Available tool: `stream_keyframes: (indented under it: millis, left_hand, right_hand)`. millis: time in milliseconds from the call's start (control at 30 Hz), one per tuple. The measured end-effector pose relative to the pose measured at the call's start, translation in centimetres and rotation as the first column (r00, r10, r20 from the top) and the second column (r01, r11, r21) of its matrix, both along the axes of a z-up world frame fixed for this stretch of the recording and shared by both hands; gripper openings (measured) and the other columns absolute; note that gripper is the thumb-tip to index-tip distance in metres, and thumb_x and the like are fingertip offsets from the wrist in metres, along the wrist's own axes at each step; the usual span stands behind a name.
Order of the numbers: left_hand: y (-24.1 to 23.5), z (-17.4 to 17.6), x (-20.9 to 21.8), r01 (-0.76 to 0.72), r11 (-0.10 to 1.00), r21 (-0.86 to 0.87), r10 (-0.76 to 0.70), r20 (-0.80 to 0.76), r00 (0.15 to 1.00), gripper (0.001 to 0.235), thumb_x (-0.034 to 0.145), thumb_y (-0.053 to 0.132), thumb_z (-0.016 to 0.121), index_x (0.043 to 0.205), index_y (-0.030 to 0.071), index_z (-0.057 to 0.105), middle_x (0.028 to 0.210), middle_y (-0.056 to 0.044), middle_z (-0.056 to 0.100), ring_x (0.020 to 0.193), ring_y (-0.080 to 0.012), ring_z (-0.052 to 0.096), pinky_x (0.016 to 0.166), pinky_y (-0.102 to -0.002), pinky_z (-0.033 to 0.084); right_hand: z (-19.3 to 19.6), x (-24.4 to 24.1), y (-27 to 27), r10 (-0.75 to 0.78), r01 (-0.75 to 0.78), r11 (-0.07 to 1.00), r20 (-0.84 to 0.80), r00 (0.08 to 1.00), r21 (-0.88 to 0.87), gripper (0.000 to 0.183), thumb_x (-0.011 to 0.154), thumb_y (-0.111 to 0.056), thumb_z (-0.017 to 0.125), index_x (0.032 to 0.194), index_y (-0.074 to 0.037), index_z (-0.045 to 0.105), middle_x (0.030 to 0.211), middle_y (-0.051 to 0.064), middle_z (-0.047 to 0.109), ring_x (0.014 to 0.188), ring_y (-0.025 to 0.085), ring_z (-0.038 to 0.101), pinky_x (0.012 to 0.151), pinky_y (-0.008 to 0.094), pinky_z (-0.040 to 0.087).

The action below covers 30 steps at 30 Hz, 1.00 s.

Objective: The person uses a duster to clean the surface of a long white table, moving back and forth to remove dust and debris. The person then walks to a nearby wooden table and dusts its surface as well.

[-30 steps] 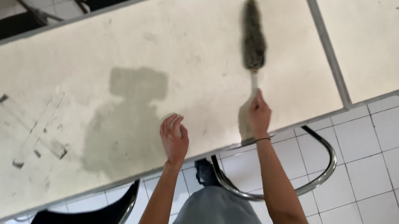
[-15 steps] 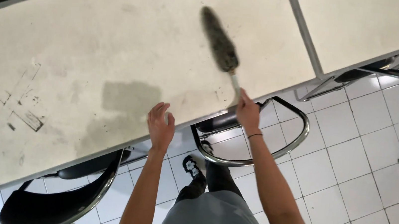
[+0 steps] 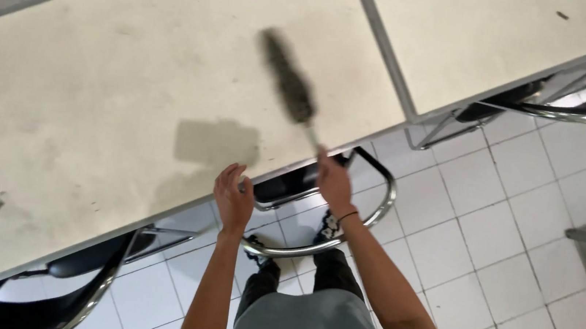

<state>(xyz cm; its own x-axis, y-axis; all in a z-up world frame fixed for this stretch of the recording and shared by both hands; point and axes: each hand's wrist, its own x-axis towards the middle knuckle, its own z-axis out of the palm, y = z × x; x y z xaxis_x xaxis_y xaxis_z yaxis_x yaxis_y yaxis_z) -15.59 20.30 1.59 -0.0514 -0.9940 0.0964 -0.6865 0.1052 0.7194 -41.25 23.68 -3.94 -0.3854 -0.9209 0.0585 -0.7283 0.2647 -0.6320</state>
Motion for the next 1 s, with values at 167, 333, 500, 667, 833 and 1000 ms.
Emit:
stream_keyframes:
  millis: [167,333,500,667,833,1000]
  left_hand:
    - [0.5,-0.4,-6.3,-0.064,0.998,-0.006,0.064,0.115,0.991,0.027,0.096,0.007,0.062,0.121,0.014,0.069,0.128,-0.006,0.059,0.128,-0.0295,0.055,0.106,-0.052,0.040]
    - [0.6,-0.8,-11.7,-0.014,0.999,-0.032,0.017,0.098,0.995,0.025,0.098,0.008,0.058,0.121,0.014,0.067,0.129,-0.006,0.056,0.128,-0.0314,0.052,0.107,-0.053,0.038]
    - [1.0,0.0,-15.9,-0.041,0.998,0.039,0.038,0.078,0.996,0.026,0.098,0.010,0.058,0.120,0.015,0.069,0.129,-0.006,0.056,0.129,-0.0315,0.051,0.107,-0.055,0.037]
    - [0.5,-0.2,-17.8,-0.005,0.999,0.044,0.002,0.056,0.998,0.025,0.098,0.009,0.059,0.120,0.013,0.069,0.129,-0.008,0.057,0.128,-0.0309,0.052,0.106,-0.053,0.040]
    - [-0.4,0.1,-19.1,0.019,0.998,0.066,-0.023,0.062,0.998,0.025,0.098,0.011,0.059,0.121,0.013,0.070,0.130,-0.007,0.058,0.129,-0.0308,0.053,0.107,-0.053,0.041]
    - [-2.2,-0.7,-21.0,0.091,0.995,0.050,-0.095,0.075,0.993,0.026,0.097,0.012,0.060,0.121,0.014,0.069,0.131,-0.007,0.058,0.130,-0.0309,0.053,0.108,-0.053,0.041]
  right_hand:
    - [3.2,-3.3,1.0,0.222,-0.202,0.963,-0.103,0.970,0.178,0.055,0.098,-0.028,0.048,0.150,-0.045,0.048,0.069,0.013,0.071,0.059,0.039,0.069,0.053,0.046,0.055]
    - [7.6,-13.6,0.8,0.035,-0.010,0.934,-0.064,0.997,0.357,0.048,0.097,-0.030,0.048,0.143,-0.043,0.055,0.086,0.019,0.075,0.081,0.046,0.072,0.073,0.057,0.059]
    - [4.6,-22.8,1.3,-0.199,0.210,0.926,-0.067,0.978,0.315,0.044,0.100,-0.029,0.046,0.141,-0.038,0.059,0.095,0.024,0.074,0.090,0.048,0.071,0.084,0.060,0.056]
    - [5.4,-21.1,0.7,-0.220,0.219,0.976,-0.036,0.975,-0.005,0.046,0.096,-0.014,0.052,0.141,-0.016,0.061,0.092,0.031,0.071,0.075,0.054,0.067,0.068,0.066,0.053]
    - [6.1,-18.1,0.5,-0.125,0.128,0.991,0.079,0.989,-0.035,0.048,0.098,-0.011,0.049,0.146,-0.014,0.055,0.086,0.031,0.071,0.070,0.049,0.069,0.053,0.056,0.050]
    - [5.9,-19.4,1.2,-0.094,0.096,0.995,0.055,0.994,-0.020,0.049,0.101,-0.007,0.048,0.150,-0.009,0.051,0.083,0.029,0.073,0.061,0.039,0.071,0.042,0.040,0.042]
